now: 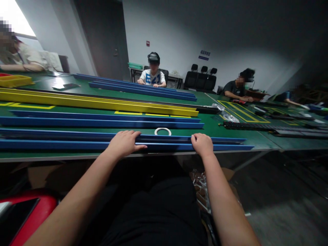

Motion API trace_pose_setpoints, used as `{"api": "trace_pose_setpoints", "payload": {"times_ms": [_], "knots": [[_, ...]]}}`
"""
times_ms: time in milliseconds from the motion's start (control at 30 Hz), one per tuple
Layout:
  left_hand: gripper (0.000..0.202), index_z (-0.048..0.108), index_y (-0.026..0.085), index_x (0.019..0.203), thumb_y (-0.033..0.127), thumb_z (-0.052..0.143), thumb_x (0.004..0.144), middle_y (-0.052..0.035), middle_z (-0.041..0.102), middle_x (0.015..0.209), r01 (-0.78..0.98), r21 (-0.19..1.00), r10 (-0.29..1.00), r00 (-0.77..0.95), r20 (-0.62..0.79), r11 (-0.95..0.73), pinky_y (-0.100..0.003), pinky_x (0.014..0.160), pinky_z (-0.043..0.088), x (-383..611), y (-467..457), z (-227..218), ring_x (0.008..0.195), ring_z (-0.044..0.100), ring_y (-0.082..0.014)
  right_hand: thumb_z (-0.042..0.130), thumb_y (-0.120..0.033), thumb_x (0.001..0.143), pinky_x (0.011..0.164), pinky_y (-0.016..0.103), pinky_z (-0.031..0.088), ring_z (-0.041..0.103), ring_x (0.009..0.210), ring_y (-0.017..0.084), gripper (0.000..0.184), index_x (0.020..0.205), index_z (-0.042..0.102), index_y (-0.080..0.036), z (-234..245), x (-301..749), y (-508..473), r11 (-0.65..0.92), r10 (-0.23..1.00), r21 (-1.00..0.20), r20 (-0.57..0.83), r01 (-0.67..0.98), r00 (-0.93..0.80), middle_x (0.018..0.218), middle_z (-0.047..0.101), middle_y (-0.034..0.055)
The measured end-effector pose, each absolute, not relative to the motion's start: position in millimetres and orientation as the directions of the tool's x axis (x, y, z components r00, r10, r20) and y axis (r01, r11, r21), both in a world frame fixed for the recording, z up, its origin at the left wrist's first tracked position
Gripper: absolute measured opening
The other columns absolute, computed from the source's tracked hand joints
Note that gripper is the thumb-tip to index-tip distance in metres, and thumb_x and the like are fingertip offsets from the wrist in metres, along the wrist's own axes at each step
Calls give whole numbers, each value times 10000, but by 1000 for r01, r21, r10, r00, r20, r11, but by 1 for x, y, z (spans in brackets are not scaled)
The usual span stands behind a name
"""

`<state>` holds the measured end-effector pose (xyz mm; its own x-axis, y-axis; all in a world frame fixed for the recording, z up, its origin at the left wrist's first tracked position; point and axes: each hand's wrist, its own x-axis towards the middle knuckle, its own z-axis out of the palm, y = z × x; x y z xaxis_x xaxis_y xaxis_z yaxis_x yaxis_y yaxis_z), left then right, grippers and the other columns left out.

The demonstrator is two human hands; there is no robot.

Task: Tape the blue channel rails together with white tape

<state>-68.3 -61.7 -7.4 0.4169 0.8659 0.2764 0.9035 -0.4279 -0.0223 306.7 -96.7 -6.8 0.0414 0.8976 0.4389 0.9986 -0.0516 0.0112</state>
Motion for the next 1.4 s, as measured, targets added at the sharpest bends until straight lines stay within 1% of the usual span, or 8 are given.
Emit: {"api": "trace_pose_setpoints", "payload": {"times_ms": [133,267,467,700,1033,1167,1267,1400], "knots": [[790,584,232,1268,806,458,740,-147,684,1127,911,-55,868,407,283,-409,-418,895,403,-79,-65,-8,1055,608,-339,366,-369,965,883,312,323,569,962,211,378,1015,699,-199,-13,261,-99,84,860,-30,507,996,-57,1025,698,83],[770,603,223,1226,802,475,734,-147,686,1091,921,-61,866,384,319,-386,-415,906,400,-74,-69,-7,1046,607,-335,392,-351,949,893,332,307,542,973,223,347,999,698,-196,-19,243,-98,52,845,-57,534,997,-13,1011,683,89],[780,606,229,1201,825,466,718,-138,685,1073,925,-67,871,375,317,-374,-406,886,400,-74,-68,-8,1026,612,-329,399,-328,938,904,330,300,539,967,216,330,1003,696,-199,-22,251,-93,82,839,-71,544,994,-31,1009,684,76],[748,612,231,1154,822,474,718,-129,688,1024,925,-41,872,371,320,-379,-400,864,390,-61,-69,-8,991,610,-317,391,-315,929,895,325,311,547,961,219,346,995,708,-194,-24,261,-94,60,830,-75,557,995,-8,1009,700,81],[757,617,189,1083,832,454,719,-149,667,968,907,19,840,381,385,-420,-416,826,380,10,-82,-9,955,598,-324,386,-297,917,928,314,342,587,1007,211,354,990,718,-197,-29,339,-98,48,808,-66,589,997,0,1051,718,63],[696,621,185,1046,795,437,767,-154,670,970,898,9,825,401,398,-441,-432,828,382,38,-86,-9,941,602,-323,380,-298,914,929,311,353,595,1011,211,364,977,724,-197,-30,366,-100,27,805,-67,593,997,18,1048,723,62],[632,610,209,1100,745,482,789,-144,675,1029,870,30,811,446,380,-492,-425,846,393,39,-87,-6,980,608,-317,377,-303,917,926,311,356,595,1014,212,370,979,725,-194,-29,372,-100,24,807,-76,590,997,26,1052,721,66],[619,529,270,1288,664,541,810,-102,657,1182,801,84,772,535,343,-592,-382,888,417,7,-83,0,1060,610,-280,367,-284,921,936,326,344,586,1026,215,374,988,722,-186,-28,368,-103,24,809,-113,585,993,47,1061,712,81]]}}
